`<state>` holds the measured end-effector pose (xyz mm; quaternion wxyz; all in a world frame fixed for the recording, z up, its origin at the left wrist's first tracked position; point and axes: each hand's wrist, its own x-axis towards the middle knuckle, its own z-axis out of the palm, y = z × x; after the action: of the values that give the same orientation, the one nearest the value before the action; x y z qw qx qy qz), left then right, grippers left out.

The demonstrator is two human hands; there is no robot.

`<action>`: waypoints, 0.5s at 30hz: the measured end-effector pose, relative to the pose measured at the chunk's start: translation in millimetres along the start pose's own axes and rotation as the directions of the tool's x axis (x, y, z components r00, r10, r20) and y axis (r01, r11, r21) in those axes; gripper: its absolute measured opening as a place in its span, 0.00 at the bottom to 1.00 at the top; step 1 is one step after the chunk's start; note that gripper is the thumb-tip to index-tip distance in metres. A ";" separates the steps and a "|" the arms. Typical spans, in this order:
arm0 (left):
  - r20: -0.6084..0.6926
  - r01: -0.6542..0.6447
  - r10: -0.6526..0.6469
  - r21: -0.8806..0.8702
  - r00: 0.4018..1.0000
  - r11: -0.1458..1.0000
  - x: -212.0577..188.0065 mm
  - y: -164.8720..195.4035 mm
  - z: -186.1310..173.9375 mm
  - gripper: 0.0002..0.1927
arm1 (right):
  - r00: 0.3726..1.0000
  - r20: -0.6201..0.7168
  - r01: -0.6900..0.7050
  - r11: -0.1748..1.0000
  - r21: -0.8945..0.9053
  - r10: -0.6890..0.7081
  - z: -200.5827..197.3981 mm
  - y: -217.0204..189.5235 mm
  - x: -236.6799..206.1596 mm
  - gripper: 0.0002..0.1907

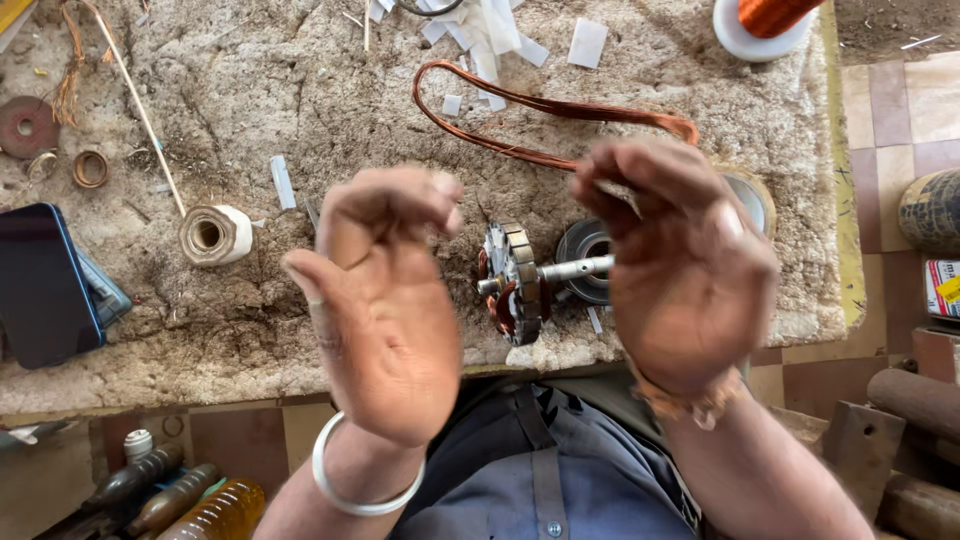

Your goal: The person winds copper wire around a motor armature, inserting small white insulating strips between windings. They use scissors to cut the strips and repeatedly adjust the wire and armature by hand. The work continues on a cluttered workbench with spools of wire and tools nearby.

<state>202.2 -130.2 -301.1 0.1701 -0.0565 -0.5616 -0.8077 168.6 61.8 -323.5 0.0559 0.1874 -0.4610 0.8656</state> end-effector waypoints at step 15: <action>0.047 0.064 -0.056 -0.205 0.997 0.977 32.3 -12.7 33.4 0.21 | 0.987 0.110 -0.137 0.977 0.163 0.120 32.8 23.2 15.0 0.34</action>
<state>164.4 -102.1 -291.2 0.1274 -0.0735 -0.4794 -0.8652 157.4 20.6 -319.3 -0.0394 0.2041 -0.3987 0.8932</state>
